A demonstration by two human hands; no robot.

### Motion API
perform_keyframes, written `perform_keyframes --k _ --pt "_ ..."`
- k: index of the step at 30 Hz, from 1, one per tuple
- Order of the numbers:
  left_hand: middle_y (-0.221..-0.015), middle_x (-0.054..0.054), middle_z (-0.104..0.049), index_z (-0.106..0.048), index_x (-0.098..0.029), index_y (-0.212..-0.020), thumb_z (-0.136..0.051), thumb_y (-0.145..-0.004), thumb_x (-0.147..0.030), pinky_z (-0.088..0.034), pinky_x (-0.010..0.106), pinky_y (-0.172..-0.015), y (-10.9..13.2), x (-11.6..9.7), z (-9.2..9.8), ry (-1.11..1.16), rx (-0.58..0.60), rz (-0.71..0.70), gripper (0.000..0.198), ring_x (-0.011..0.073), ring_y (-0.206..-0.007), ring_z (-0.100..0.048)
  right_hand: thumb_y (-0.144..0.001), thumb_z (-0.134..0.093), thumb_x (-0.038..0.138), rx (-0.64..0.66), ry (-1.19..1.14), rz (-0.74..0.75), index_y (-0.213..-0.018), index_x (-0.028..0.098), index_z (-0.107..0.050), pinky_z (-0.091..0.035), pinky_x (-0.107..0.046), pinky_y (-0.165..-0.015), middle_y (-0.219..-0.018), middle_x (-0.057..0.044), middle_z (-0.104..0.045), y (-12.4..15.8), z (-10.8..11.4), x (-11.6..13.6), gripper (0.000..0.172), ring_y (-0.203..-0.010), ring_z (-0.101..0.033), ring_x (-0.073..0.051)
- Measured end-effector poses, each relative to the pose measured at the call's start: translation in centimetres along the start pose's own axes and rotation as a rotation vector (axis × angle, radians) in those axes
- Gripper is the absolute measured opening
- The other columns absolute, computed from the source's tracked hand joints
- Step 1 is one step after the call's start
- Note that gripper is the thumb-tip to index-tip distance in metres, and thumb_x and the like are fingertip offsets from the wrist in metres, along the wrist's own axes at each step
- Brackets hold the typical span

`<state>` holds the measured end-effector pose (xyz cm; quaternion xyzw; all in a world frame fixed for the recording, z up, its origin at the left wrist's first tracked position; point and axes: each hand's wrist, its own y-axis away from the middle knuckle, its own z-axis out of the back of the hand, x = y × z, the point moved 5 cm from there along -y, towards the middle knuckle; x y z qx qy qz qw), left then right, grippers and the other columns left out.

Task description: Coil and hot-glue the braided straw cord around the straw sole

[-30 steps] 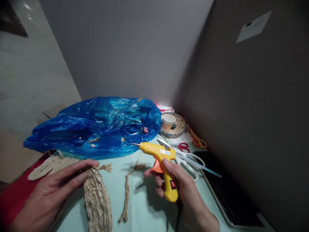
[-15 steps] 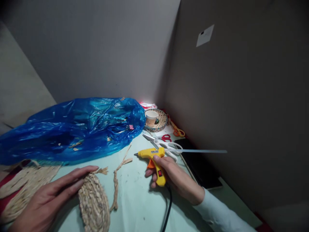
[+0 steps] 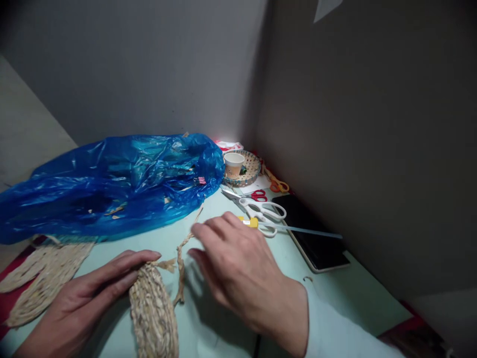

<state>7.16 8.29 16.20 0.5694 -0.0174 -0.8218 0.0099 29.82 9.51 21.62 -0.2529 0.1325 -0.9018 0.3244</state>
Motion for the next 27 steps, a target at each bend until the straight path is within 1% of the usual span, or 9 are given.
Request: perform_keyframes --k 1,4,7,10,13,15,19,22,27 --pt "-0.117 -0.001 -0.078 -0.081 -0.040 -0.101 -0.067 -0.084 -0.048 -0.047 0.026 -0.105 -0.1 0.1 -0.1 -0.004 0.017 0.003 0.023 0.0251 -0.119 -0.064 -0.102 -0.046 0.026 0.007 -0.060 0.097 -0.116 0.015 -0.061 -0.045 -0.038 -0.083 -0.109 -0.012 -0.068 -0.5 -0.1 1.1 0.023 -0.098 -0.057 -0.026" --pt "-0.115 -0.001 -0.078 -0.081 -0.041 -0.102 -0.067 -0.085 -0.046 -0.049 0.023 -0.101 -0.2 0.1 -0.3 0.009 0.049 0.002 0.022 0.0236 -0.116 -0.066 -0.100 -0.049 0.020 0.091 -0.204 0.212 -0.117 0.013 -0.061 -0.047 -0.035 -0.083 -0.104 -0.010 -0.068 -1.2 -1.1 2.3 0.021 -0.092 -0.056 -0.022" --pt "-0.111 -0.002 -0.079 -0.082 -0.041 -0.099 -0.069 -0.083 -0.046 -0.049 0.019 -0.099 -0.2 0.1 -0.6 0.009 0.011 0.047 0.021 0.0223 -0.115 -0.066 -0.098 -0.048 0.009 0.001 -0.344 0.225 -0.111 0.010 -0.064 -0.047 -0.031 -0.077 -0.091 -0.009 -0.069 -1.1 -1.7 1.9 0.020 -0.083 -0.058 -0.019" --pt "-0.104 -0.004 -0.081 -0.083 -0.043 -0.090 -0.073 -0.077 -0.049 -0.048 0.018 -0.099 0.0 0.0 -0.7 0.029 -0.082 0.078 0.017 0.0221 -0.111 -0.067 -0.098 -0.051 0.010 -0.086 -0.436 0.173 -0.108 0.012 -0.065 -0.048 -0.029 -0.075 -0.087 -0.007 -0.069 -0.7 -2.1 1.2 0.018 -0.080 -0.059 -0.017" --pt "-0.097 -0.004 -0.081 -0.083 -0.043 -0.085 -0.077 -0.073 -0.049 -0.054 0.023 -0.091 -0.1 0.0 -1.0 0.072 -0.098 0.081 0.015 0.0241 -0.101 -0.070 -0.096 -0.049 0.012 0.013 -0.421 0.099 -0.117 0.024 -0.064 -0.048 -0.028 -0.069 -0.086 -0.004 -0.067 -0.4 -2.7 1.0 0.028 -0.080 -0.059 -0.019" --pt "-0.097 -0.003 -0.080 -0.084 -0.041 -0.086 -0.077 -0.074 -0.049 -0.056 0.022 -0.086 -0.2 0.3 -1.2 0.056 -0.078 0.107 0.016 0.0239 -0.099 -0.070 -0.096 -0.049 0.013 0.049 -0.390 0.044 -0.111 0.029 -0.067 -0.049 -0.026 -0.068 -0.085 -0.002 -0.067 -0.3 -2.9 0.8 0.029 -0.079 -0.061 -0.018" --pt "-0.096 -0.003 -0.077 -0.083 -0.039 -0.091 -0.074 -0.076 -0.048 -0.055 0.019 -0.084 -0.2 0.7 -1.6 0.025 -0.022 0.139 0.020 0.0211 -0.098 -0.069 -0.095 -0.056 0.016 -0.016 -0.442 -0.018 -0.100 0.025 -0.070 -0.053 -0.026 -0.074 -0.083 -0.002 -0.072 -0.4 -3.0 0.3 0.018 -0.079 -0.066 -0.017" --pt "-0.100 -0.004 -0.077 -0.083 -0.038 -0.091 -0.073 -0.076 -0.049 -0.053 0.019 -0.089 0.1 0.9 -1.5 0.016 -0.040 0.176 0.021 0.0213 -0.102 -0.068 -0.094 -0.060 0.015 -0.065 -0.516 -0.073 -0.097 0.023 -0.071 -0.054 -0.025 -0.074 -0.083 0.000 -0.075 -0.4 -3.0 -0.1 0.013 -0.079 -0.069 -0.015" --pt "-0.104 -0.005 -0.078 -0.082 -0.040 -0.092 -0.073 -0.074 -0.055 -0.048 0.021 -0.100 0.3 0.9 -1.2 -0.021 -0.084 0.258 0.025 0.0217 -0.112 -0.065 -0.091 -0.063 0.015 0.014 -0.486 -0.053 -0.107 0.026 -0.064 -0.055 -0.027 -0.073 -0.092 0.000 -0.071 -0.1 -3.2 0.0 0.019 -0.087 -0.067 -0.017"
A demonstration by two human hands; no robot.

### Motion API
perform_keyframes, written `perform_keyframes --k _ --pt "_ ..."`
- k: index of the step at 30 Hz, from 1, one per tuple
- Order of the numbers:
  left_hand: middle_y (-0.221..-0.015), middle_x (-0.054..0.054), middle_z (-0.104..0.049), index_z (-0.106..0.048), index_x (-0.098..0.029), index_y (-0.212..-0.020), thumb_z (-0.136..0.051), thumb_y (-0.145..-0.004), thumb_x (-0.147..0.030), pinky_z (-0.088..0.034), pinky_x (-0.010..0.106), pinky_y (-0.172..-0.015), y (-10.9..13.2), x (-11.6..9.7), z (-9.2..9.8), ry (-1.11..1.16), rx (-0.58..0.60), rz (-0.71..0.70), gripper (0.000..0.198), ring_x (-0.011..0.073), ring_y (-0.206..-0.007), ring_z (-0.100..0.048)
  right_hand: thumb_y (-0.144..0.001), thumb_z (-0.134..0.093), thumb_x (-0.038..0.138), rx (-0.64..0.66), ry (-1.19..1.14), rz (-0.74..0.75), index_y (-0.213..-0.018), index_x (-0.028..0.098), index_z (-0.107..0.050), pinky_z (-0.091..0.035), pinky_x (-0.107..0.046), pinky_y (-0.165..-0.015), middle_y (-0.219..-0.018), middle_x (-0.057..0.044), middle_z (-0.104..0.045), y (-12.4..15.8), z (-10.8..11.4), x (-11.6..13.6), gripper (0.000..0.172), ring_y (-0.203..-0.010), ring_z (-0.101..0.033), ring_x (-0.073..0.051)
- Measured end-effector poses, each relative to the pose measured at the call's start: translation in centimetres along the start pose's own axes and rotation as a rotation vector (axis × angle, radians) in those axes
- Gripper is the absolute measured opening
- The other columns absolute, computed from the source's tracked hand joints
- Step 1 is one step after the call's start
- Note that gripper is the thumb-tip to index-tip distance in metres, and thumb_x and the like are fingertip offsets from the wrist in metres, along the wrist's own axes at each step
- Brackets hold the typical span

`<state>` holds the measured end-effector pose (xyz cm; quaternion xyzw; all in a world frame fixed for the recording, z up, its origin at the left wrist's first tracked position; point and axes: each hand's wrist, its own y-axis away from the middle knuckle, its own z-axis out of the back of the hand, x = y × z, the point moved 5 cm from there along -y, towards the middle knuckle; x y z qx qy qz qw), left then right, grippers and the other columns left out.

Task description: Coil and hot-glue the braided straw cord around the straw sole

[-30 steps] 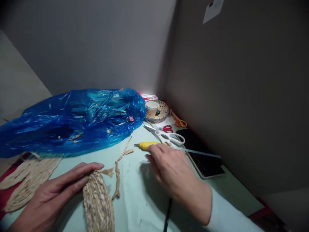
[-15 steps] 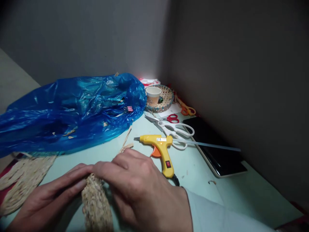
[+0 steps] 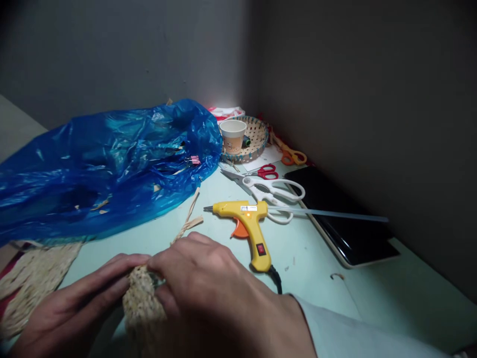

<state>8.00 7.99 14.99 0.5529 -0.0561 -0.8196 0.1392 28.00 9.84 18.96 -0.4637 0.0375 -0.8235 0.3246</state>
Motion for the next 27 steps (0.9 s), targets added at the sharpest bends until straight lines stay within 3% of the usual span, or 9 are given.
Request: perform_keyframes --k 3,8,17,23,27 --pt "-0.098 -0.005 -0.079 -0.083 -0.040 -0.089 -0.075 -0.071 -0.056 -0.051 0.020 -0.093 -0.1 -0.3 -0.2 -0.013 0.025 0.000 0.025 0.0214 -0.105 -0.068 -0.093 -0.055 0.009 -0.027 0.115 0.074 -0.102 0.020 -0.065 -0.053 -0.031 -0.071 -0.086 -0.004 -0.069 0.2 -0.3 0.3 0.017 -0.085 -0.062 -0.020" --pt "-0.093 -0.003 -0.080 -0.084 -0.039 -0.084 -0.078 -0.067 -0.057 -0.054 0.022 -0.088 0.0 -0.4 -0.3 0.011 -0.002 -0.013 0.025 0.0227 -0.100 -0.070 -0.090 -0.054 0.001 -0.193 0.318 0.112 -0.090 0.015 -0.071 -0.045 -0.040 -0.070 -0.080 -0.006 -0.071 0.0 -0.8 0.7 0.022 -0.075 -0.057 -0.022" --pt "-0.094 -0.007 -0.080 -0.083 -0.043 -0.081 -0.078 -0.066 -0.059 -0.053 0.020 -0.086 0.0 -0.2 -0.2 0.029 -0.067 -0.025 0.022 0.0197 -0.097 -0.071 -0.092 -0.053 0.006 -0.176 0.202 0.371 -0.075 0.013 -0.067 -0.041 -0.035 -0.063 -0.082 -0.008 -0.073 0.3 -0.9 1.3 0.023 -0.070 -0.051 -0.018" --pt "-0.093 -0.007 -0.080 -0.082 -0.043 -0.079 -0.078 -0.068 -0.053 -0.054 0.021 -0.088 0.0 0.0 -0.1 0.059 -0.094 -0.037 0.015 0.0201 -0.097 -0.072 -0.097 -0.048 0.009 -0.214 0.219 0.373 -0.079 0.014 -0.069 -0.037 -0.034 -0.062 -0.078 -0.005 -0.072 0.3 -1.2 1.0 0.028 -0.069 -0.052 -0.017" --pt "-0.100 -0.007 -0.081 -0.083 -0.041 -0.082 -0.077 -0.070 -0.051 -0.050 0.025 -0.101 0.2 0.4 0.1 0.039 -0.130 0.004 0.016 0.0223 -0.110 -0.069 -0.097 -0.048 0.007 -0.245 0.203 0.315 -0.088 0.015 -0.072 -0.038 -0.033 -0.065 -0.074 -0.001 -0.071 0.2 -1.5 0.4 0.027 -0.071 -0.053 -0.016"
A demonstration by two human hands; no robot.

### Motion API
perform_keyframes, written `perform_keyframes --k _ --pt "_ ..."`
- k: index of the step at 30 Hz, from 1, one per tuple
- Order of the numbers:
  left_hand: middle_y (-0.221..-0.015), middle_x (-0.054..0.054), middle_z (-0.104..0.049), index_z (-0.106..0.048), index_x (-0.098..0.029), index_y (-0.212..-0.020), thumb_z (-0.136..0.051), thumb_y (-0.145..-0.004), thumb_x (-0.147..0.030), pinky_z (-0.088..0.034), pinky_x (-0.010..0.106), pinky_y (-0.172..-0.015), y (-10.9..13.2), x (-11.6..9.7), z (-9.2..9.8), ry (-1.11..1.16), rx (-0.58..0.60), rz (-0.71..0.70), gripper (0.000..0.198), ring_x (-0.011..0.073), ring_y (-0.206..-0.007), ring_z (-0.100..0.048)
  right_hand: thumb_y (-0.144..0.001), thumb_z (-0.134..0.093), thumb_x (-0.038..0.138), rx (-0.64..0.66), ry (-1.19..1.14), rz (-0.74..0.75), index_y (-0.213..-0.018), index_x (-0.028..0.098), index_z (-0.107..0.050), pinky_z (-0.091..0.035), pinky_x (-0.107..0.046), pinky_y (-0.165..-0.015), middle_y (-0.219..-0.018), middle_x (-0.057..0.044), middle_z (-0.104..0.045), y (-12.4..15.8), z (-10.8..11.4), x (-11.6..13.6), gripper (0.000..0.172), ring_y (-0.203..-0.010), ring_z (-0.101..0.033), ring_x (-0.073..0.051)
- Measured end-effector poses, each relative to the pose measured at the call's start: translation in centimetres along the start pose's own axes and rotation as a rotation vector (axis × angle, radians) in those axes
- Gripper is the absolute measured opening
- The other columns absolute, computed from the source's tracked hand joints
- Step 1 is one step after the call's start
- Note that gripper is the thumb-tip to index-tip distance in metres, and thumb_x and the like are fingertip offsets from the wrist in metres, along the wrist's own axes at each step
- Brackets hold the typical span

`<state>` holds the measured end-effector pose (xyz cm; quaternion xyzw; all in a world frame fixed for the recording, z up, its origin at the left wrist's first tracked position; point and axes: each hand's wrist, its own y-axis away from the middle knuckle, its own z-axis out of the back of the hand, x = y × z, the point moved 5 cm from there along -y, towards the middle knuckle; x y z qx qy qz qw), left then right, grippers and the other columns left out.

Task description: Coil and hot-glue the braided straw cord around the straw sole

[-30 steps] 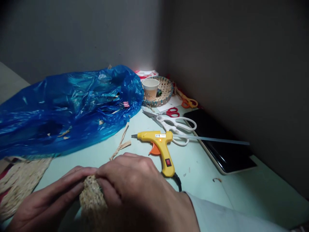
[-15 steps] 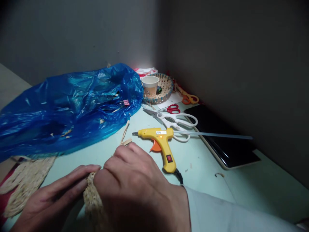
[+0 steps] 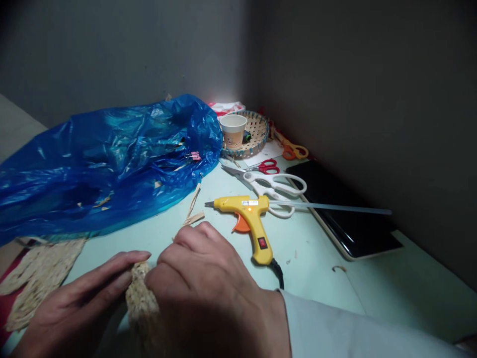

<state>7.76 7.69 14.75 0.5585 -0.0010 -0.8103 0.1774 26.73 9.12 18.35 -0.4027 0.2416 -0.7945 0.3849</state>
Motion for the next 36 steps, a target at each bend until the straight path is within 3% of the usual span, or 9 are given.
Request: perform_keyframes --k 4,10,18,24,34,36 --pt "-0.104 -0.007 -0.081 -0.082 -0.040 -0.086 -0.074 -0.074 -0.051 -0.045 0.030 -0.109 0.0 0.3 0.3 -0.033 -0.025 0.003 0.018 0.0238 -0.119 -0.065 -0.096 -0.053 0.006 -0.067 -0.077 -0.036 -0.088 0.016 -0.072 -0.039 -0.032 -0.067 -0.074 -0.001 -0.069 0.2 0.1 -0.4 0.022 -0.075 -0.050 -0.018" --pt "-0.109 -0.007 -0.079 -0.082 -0.040 -0.091 -0.076 -0.071 -0.054 -0.047 0.029 -0.106 -0.2 0.2 0.2 -0.045 -0.010 -0.011 0.025 0.0235 -0.117 -0.065 -0.097 -0.054 0.009 0.121 -0.172 -0.182 -0.100 0.017 -0.070 -0.043 -0.035 -0.077 -0.086 -0.004 -0.071 0.3 -0.1 -0.5 0.017 -0.084 -0.052 -0.020" --pt "-0.103 -0.004 -0.080 -0.082 -0.037 -0.090 -0.077 -0.071 -0.049 -0.053 0.028 -0.096 -0.3 -0.8 -0.2 -0.014 0.023 -0.061 0.023 0.0236 -0.107 -0.069 -0.096 -0.052 0.008 0.166 -0.219 -0.273 -0.088 0.013 -0.067 -0.047 -0.033 -0.076 -0.080 -0.005 -0.070 -0.2 0.3 -0.8 0.018 -0.083 -0.057 -0.020" --pt "-0.101 -0.005 -0.080 -0.082 -0.037 -0.089 -0.073 -0.075 -0.041 -0.051 0.025 -0.093 -0.2 -1.0 -0.4 -0.024 0.021 -0.081 0.017 0.0215 -0.104 -0.070 -0.097 -0.052 0.007 0.290 -0.251 -0.306 -0.090 0.012 -0.069 -0.047 -0.035 -0.081 -0.085 -0.007 -0.071 -0.4 0.0 -0.8 0.019 -0.088 -0.058 -0.021" --pt "-0.111 0.000 -0.078 -0.081 -0.029 -0.099 -0.072 -0.080 -0.041 -0.050 0.026 -0.094 -0.5 -0.6 -0.5 0.089 0.054 -0.085 0.024 0.0235 -0.111 -0.066 -0.096 -0.059 0.010 0.233 -0.262 -0.391 -0.097 0.019 -0.072 -0.046 -0.035 -0.089 -0.094 -0.004 -0.072 -0.1 0.4 -0.7 0.016 -0.095 -0.061 -0.018" --pt "-0.106 0.001 -0.078 -0.080 -0.027 -0.099 -0.072 -0.081 -0.040 -0.051 0.026 -0.090 -0.3 -0.5 -0.8 0.150 0.092 -0.060 0.024 0.0223 -0.105 -0.068 -0.096 -0.058 0.010 0.227 -0.272 -0.392 -0.099 0.021 -0.073 -0.047 -0.036 -0.089 -0.096 -0.003 -0.073 -0.2 0.4 -0.8 0.018 -0.096 -0.062 -0.018"
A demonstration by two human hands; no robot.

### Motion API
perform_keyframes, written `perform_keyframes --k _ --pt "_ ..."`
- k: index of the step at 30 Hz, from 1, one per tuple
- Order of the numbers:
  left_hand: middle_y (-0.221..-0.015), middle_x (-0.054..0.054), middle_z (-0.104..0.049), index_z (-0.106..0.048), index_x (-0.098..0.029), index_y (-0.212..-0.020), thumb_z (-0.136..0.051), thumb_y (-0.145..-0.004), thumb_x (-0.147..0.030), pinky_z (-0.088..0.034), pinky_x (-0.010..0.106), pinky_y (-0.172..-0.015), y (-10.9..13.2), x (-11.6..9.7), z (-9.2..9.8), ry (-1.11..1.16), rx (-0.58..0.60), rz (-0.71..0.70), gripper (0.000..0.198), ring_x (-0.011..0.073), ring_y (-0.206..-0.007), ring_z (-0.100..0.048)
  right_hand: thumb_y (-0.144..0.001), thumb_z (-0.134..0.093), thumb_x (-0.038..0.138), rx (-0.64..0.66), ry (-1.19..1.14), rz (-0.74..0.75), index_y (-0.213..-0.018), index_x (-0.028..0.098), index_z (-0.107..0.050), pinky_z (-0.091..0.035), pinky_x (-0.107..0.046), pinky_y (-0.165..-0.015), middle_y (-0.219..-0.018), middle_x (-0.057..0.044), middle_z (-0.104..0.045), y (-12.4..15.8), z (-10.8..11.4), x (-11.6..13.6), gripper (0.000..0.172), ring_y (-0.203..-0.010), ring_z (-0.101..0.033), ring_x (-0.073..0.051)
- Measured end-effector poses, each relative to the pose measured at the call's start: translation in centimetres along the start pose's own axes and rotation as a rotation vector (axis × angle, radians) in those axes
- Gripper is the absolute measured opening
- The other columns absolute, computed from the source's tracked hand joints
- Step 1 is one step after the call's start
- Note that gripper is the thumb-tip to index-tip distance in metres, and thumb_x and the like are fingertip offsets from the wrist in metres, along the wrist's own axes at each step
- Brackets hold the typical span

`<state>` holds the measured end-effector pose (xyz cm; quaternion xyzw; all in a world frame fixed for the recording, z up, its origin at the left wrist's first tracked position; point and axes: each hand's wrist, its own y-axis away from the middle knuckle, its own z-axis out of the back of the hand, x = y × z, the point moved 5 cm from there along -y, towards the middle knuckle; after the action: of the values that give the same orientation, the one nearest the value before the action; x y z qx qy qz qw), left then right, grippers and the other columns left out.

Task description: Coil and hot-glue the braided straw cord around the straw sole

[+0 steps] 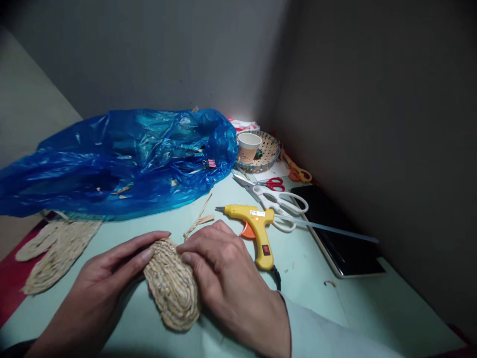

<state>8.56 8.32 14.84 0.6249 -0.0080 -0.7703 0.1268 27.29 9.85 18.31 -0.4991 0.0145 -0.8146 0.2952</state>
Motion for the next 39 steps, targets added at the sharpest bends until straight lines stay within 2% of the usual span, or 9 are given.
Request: perform_keyframes --k 5,11,15,18,24,28,32,35,39 --pt "-0.078 -0.001 -0.068 -0.069 -0.022 -0.092 -0.069 -0.084 -0.040 -0.050 0.023 -0.064 0.1 0.5 -0.8 0.154 0.123 0.038 0.020 0.0166 -0.073 -0.063 -0.096 -0.055 0.008 0.054 0.042 -0.021 -0.103 0.021 -0.073 -0.048 -0.036 -0.084 -0.094 -0.004 -0.074 -0.2 -0.2 0.0 0.023 -0.091 -0.063 -0.019" --pt "-0.103 0.002 -0.074 -0.068 -0.024 -0.115 -0.065 -0.088 -0.043 -0.051 0.024 -0.079 -0.1 1.0 -0.4 0.087 0.146 0.035 0.033 0.0196 -0.094 -0.067 -0.097 -0.049 0.009 0.080 0.109 0.045 -0.114 0.018 -0.064 -0.048 -0.037 -0.086 -0.099 -0.006 -0.071 0.0 -0.4 0.9 0.024 -0.095 -0.060 -0.021" --pt "-0.107 0.003 -0.077 -0.076 -0.025 -0.103 -0.065 -0.086 -0.043 -0.050 0.027 -0.085 -0.1 0.1 -0.1 -0.045 0.119 -0.063 0.027 0.0231 -0.102 -0.067 -0.100 -0.045 0.014 0.094 0.139 0.027 -0.120 0.017 -0.052 -0.048 -0.038 -0.089 -0.108 -0.008 -0.067 0.5 -0.6 0.8 0.022 -0.105 -0.060 -0.022" --pt "-0.103 0.002 -0.077 -0.078 -0.026 -0.096 -0.065 -0.084 -0.040 -0.050 0.028 -0.086 -0.1 -0.3 -0.2 -0.087 0.075 -0.110 0.023 0.0239 -0.101 -0.067 -0.100 -0.043 0.017 0.097 0.182 0.082 -0.123 0.016 -0.046 -0.049 -0.041 -0.089 -0.108 -0.009 -0.065 0.7 -0.8 1.0 0.023 -0.104 -0.059 -0.024" --pt "-0.102 0.001 -0.075 -0.077 -0.027 -0.092 -0.062 -0.086 -0.038 -0.051 0.028 -0.085 0.2 0.2 -0.3 -0.123 0.043 -0.112 0.020 0.0236 -0.103 -0.065 -0.097 -0.041 0.017 0.146 0.249 0.197 -0.114 0.012 -0.049 -0.050 -0.042 -0.082 -0.099 -0.012 -0.062 0.9 -1.9 1.1 0.020 -0.091 -0.052 -0.025" --pt "-0.103 -0.001 -0.074 -0.076 -0.030 -0.094 -0.060 -0.089 -0.038 -0.049 0.026 -0.088 0.3 0.4 -0.1 -0.154 0.056 -0.139 0.019 0.0216 -0.104 -0.065 -0.098 -0.041 0.016 0.142 0.254 0.250 -0.120 0.010 -0.048 -0.050 -0.041 -0.081 -0.100 -0.012 -0.063 1.1 -1.9 1.4 0.024 -0.089 -0.051 -0.024" --pt "-0.105 -0.001 -0.074 -0.075 -0.030 -0.095 -0.060 -0.088 -0.038 -0.048 0.026 -0.088 0.9 -0.4 0.0 -0.162 -0.028 -0.192 0.018 0.0221 -0.105 -0.065 -0.098 -0.041 0.014 0.088 0.257 0.214 -0.117 0.011 -0.052 -0.049 -0.039 -0.081 -0.098 -0.010 -0.064 1.0 -1.4 1.8 0.022 -0.088 -0.053 -0.023" --pt "-0.104 -0.001 -0.073 -0.075 -0.030 -0.094 -0.062 -0.087 -0.038 -0.048 0.025 -0.089 1.4 -1.3 0.1 -0.138 -0.120 -0.222 0.017 0.0218 -0.104 -0.065 -0.098 -0.046 0.011 -0.011 0.224 0.161 -0.115 0.014 -0.054 -0.049 -0.034 -0.084 -0.101 -0.007 -0.066 0.9 -0.7 1.9 0.019 -0.092 -0.057 -0.020" --pt "-0.102 -0.002 -0.072 -0.073 -0.030 -0.097 -0.065 -0.085 -0.042 -0.048 0.025 -0.085 1.8 -1.4 -0.1 -0.100 -0.106 -0.185 0.018 0.0210 -0.096 -0.067 -0.097 -0.051 0.010 -0.091 0.221 0.145 -0.118 0.015 -0.054 -0.047 -0.033 -0.087 -0.106 -0.006 -0.068 0.7 -0.1 1.7 0.022 -0.096 -0.059 -0.019"
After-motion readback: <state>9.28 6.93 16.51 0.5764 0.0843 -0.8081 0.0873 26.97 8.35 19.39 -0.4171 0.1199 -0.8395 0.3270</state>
